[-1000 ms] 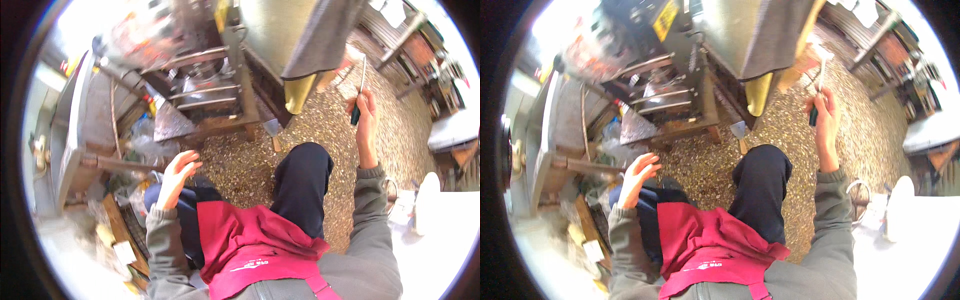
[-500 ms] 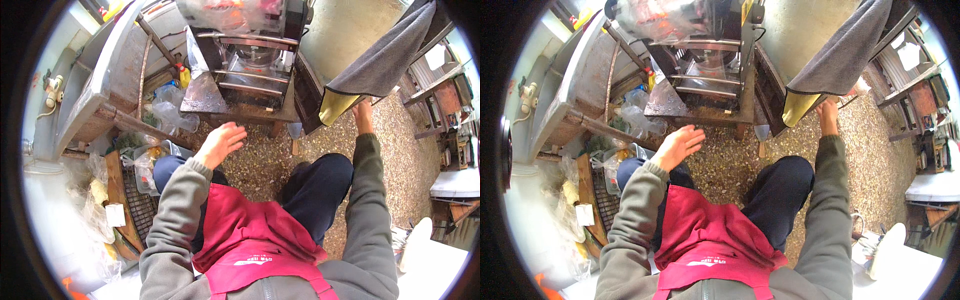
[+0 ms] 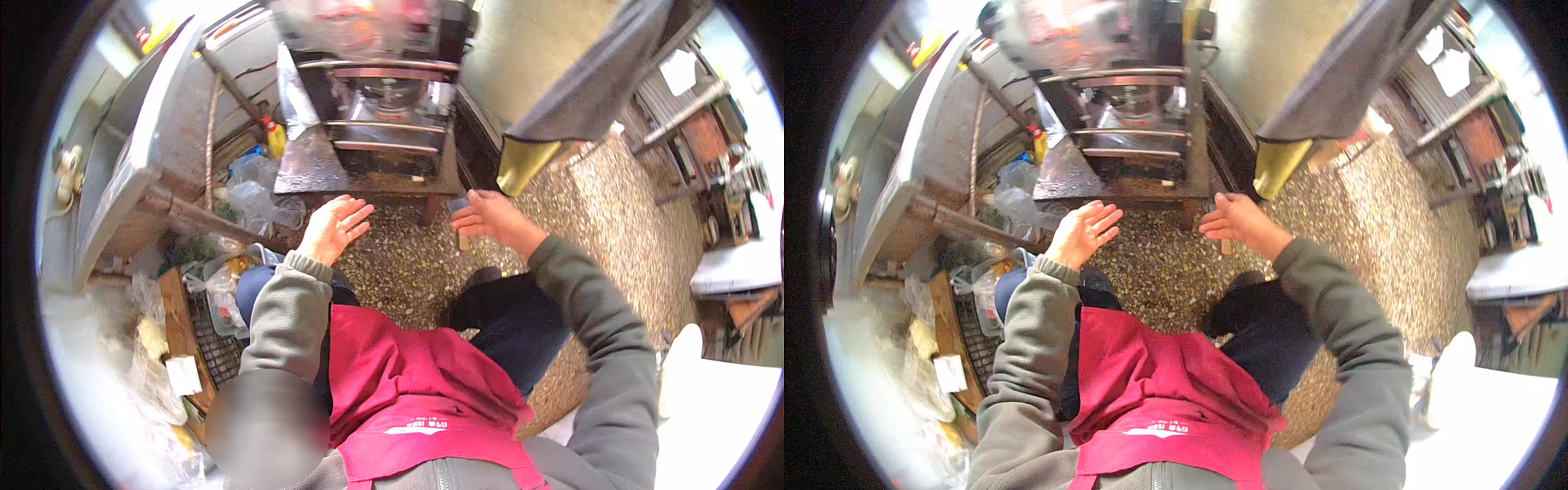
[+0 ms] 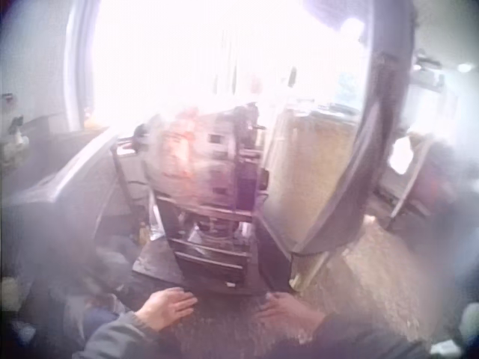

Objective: The person sits on the floor and assembles a metal machine part. They place a metal plate with a circular opening onto the machine, insert a spring, and use a screwdriver to tighten screws to secure the plate.

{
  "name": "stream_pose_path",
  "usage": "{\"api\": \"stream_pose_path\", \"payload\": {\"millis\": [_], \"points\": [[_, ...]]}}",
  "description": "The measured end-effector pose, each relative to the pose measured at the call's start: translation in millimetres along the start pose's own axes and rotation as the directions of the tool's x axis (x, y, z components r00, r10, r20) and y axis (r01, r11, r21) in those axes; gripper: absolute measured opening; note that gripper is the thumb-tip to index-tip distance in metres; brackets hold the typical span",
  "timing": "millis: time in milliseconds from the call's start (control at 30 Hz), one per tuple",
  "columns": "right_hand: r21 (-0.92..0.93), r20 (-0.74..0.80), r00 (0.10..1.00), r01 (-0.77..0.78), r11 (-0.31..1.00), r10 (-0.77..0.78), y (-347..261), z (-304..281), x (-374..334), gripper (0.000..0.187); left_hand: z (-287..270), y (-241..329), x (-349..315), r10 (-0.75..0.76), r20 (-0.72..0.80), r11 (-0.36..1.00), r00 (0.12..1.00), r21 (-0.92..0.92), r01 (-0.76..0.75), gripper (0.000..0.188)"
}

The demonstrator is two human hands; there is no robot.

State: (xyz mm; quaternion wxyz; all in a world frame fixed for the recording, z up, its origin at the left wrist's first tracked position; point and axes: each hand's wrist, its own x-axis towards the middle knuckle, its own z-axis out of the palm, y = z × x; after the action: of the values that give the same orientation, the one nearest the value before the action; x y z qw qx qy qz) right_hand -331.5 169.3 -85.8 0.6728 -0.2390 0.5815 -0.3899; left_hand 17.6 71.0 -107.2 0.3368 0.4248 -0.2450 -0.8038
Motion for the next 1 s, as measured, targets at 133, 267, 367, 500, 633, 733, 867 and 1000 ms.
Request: {"api": "stream_pose_path", "payload": {"millis": [133,267,367,500,633,733,867,1000], "points": [[0.156,-0.172,0.968,0.212,0.965,-0.185,20.4,43.0,42.4,0.047,-30.1,30.1,-3.8,-0.042,-0.183,0.980,0.982,-0.200,0.005,0.053],[0.136,-0.305,0.926,0.273,0.952,-0.222,38.5,62.3,55.7,0.061,-44.3,30.3,24.2,-0.024,-0.163,0.987,0.986,-0.162,-0.002,0.057],[0.169,-0.402,0.885,0.325,0.930,-0.236,45.4,63.6,65.7,0.068,-48.1,27.2,29.4,-0.028,-0.144,0.992,0.989,-0.129,0.009,0.062],[0.238,-0.443,0.862,0.376,0.896,-0.244,42.4,54.7,86.3,0.068,-38.6,35.8,-5.9,0.010,-0.072,1.000,0.997,0.002,-0.009,0.049],[0.265,-0.458,0.853,0.402,0.877,-0.253,34.8,47.3,91.7,0.026,-32.0,58.6,-81.2,0.175,0.133,0.939,0.975,0.274,-0.206,0.046],[0.285,-0.453,0.868,0.357,0.889,-0.204,23.7,45.2,92.1,0.015,-42.7,77.3,-134.4,0.356,0.161,0.752,0.920,0.535,-0.385,0.046],[0.314,-0.461,0.863,0.375,0.872,-0.205,16.0,39.8,99.9,0.009,-60.1,89.8,-167.4,0.512,0.071,0.624,0.856,0.654,-0.427,0.039],[0.319,-0.424,0.872,0.396,0.861,-0.244,20.9,31.4,113.9,0.005,-61.9,78.0,-164.3,0.571,0.165,0.610,0.804,0.570,-0.551,0.034]]}}
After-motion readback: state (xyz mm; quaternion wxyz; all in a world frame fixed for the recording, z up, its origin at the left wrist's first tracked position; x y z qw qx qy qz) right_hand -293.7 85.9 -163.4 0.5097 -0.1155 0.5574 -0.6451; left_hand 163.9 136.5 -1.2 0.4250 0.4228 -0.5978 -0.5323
